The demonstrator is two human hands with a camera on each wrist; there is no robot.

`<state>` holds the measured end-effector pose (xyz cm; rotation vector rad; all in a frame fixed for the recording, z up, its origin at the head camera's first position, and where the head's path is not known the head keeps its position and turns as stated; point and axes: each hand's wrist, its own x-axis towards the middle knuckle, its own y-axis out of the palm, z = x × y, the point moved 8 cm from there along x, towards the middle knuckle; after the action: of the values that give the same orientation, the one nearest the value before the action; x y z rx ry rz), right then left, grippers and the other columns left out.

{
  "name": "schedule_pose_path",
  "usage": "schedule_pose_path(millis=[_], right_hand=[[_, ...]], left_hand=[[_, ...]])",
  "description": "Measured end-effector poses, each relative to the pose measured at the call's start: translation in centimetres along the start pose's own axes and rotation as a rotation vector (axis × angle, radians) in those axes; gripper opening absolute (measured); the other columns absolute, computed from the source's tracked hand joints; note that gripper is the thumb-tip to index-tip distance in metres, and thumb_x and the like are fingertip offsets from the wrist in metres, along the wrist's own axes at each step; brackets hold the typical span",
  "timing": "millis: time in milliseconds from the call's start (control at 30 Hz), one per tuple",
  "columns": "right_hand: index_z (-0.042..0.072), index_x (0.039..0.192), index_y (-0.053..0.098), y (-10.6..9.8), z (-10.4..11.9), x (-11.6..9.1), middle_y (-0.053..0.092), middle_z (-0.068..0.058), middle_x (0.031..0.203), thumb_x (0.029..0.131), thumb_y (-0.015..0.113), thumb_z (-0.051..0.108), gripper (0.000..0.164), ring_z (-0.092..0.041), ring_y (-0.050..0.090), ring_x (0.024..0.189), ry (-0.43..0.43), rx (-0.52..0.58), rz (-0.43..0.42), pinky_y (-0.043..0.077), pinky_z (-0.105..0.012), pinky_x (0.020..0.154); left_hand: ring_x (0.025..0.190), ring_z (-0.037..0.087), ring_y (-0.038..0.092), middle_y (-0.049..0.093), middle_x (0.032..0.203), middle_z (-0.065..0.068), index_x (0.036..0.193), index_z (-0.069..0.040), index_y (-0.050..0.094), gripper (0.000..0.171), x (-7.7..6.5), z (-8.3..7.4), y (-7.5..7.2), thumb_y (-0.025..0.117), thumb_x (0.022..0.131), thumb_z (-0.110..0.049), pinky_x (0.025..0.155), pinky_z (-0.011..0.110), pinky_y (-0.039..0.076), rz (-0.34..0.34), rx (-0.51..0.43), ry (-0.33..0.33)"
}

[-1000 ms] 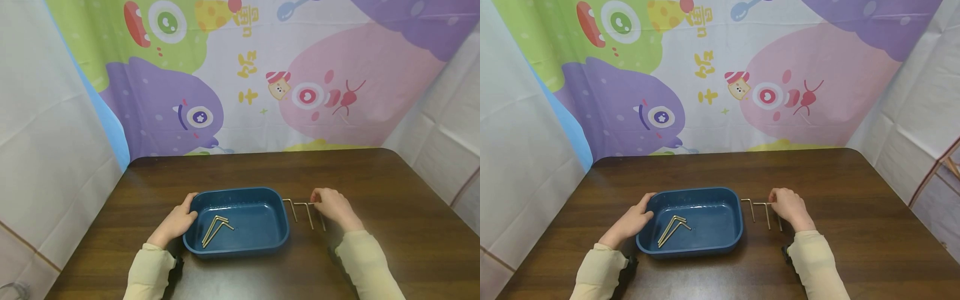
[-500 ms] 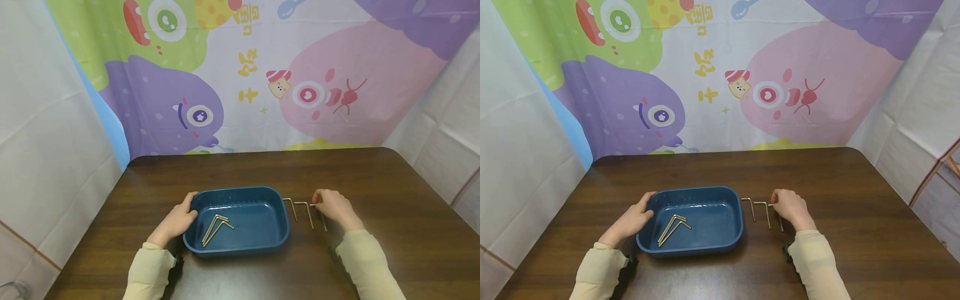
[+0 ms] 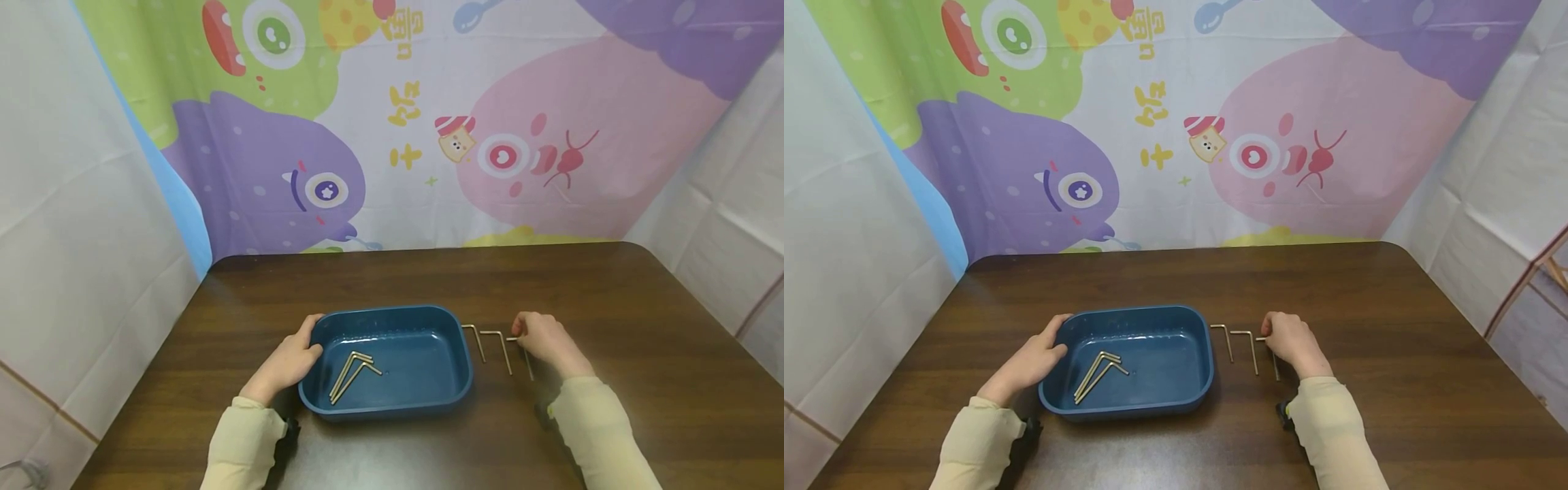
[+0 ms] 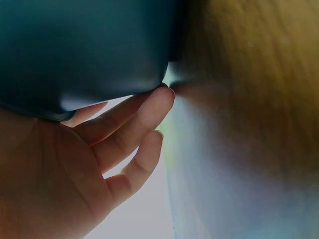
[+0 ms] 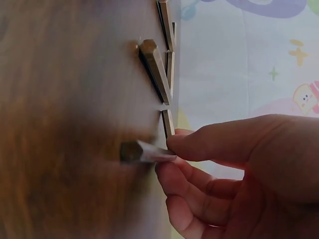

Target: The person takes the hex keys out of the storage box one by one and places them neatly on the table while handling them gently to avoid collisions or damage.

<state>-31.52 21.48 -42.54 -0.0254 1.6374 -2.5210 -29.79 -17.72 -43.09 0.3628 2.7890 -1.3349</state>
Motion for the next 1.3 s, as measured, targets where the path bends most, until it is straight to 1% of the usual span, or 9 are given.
schedule_pose_path(millis=[200, 367, 633, 967, 1300], right_hand=[[0.006, 0.084, 0.06, 0.27, -0.2, 0.02, 0.055, -0.005, 0.075, 0.077, 0.059, 0.004, 0.007, -0.02, 0.05, 0.067, 0.025, -0.004, 0.018, 0.039, -0.035, 0.06], [0.006, 0.085, 0.06, 0.31, -0.21, 0.01, 0.055, -0.006, 0.075, 0.078, 0.059, 0.004, 0.007, -0.02, 0.05, 0.067, 0.025, -0.002, 0.019, 0.04, -0.035, 0.06], [0.006, 0.083, 0.06, 0.21, -0.06, 0.0, 0.055, -0.005, 0.073, 0.078, 0.059, 0.003, 0.006, -0.019, 0.05, 0.065, 0.005, -0.003, 0.002, 0.039, -0.034, 0.059], [0.007, 0.082, 0.06, 0.09, 0.12, -0.06, 0.055, -0.004, 0.072, 0.078, 0.06, 0.004, 0.006, -0.019, 0.05, 0.065, -0.017, -0.01, -0.013, 0.04, -0.035, 0.059], [0.007, 0.082, 0.06, 0.13, 0.07, 0.0, 0.054, -0.003, 0.071, 0.077, 0.06, 0.004, 0.006, -0.019, 0.05, 0.065, -0.02, -0.011, -0.019, 0.039, -0.035, 0.059]], left_hand=[[0.091, 0.026, 0.06, 0.046, 0.131, 0.023, 0.136, -0.013, 0.028, 0.049, 0.02, -0.01, -0.01, 0.039, 0.088, -0.013, 0.074, 0.041, 0.05, -0.002, -0.004, 0.0], [0.086, 0.025, 0.061, 0.047, 0.13, 0.024, 0.136, -0.012, 0.027, 0.049, -0.02, -0.04, -0.01, 0.039, 0.089, -0.012, 0.071, 0.039, 0.05, 0.0, -0.011, -0.001], [0.092, 0.026, 0.06, 0.046, 0.131, 0.023, 0.137, -0.012, 0.027, 0.05, 0.0, -0.02, 0.0, 0.039, 0.089, -0.013, 0.078, 0.044, 0.049, 0.001, 0.003, -0.002], [0.088, 0.026, 0.06, 0.047, 0.13, 0.023, 0.136, -0.012, 0.028, 0.049, 0.02, -0.01, 0.01, 0.039, 0.088, -0.012, 0.074, 0.042, 0.05, 0.001, -0.007, -0.005], [0.086, 0.025, 0.06, 0.047, 0.129, 0.024, 0.136, -0.012, 0.028, 0.049, 0.0, -0.05, 0.0, 0.039, 0.088, -0.012, 0.072, 0.04, 0.05, 0.003, -0.013, -0.01]])
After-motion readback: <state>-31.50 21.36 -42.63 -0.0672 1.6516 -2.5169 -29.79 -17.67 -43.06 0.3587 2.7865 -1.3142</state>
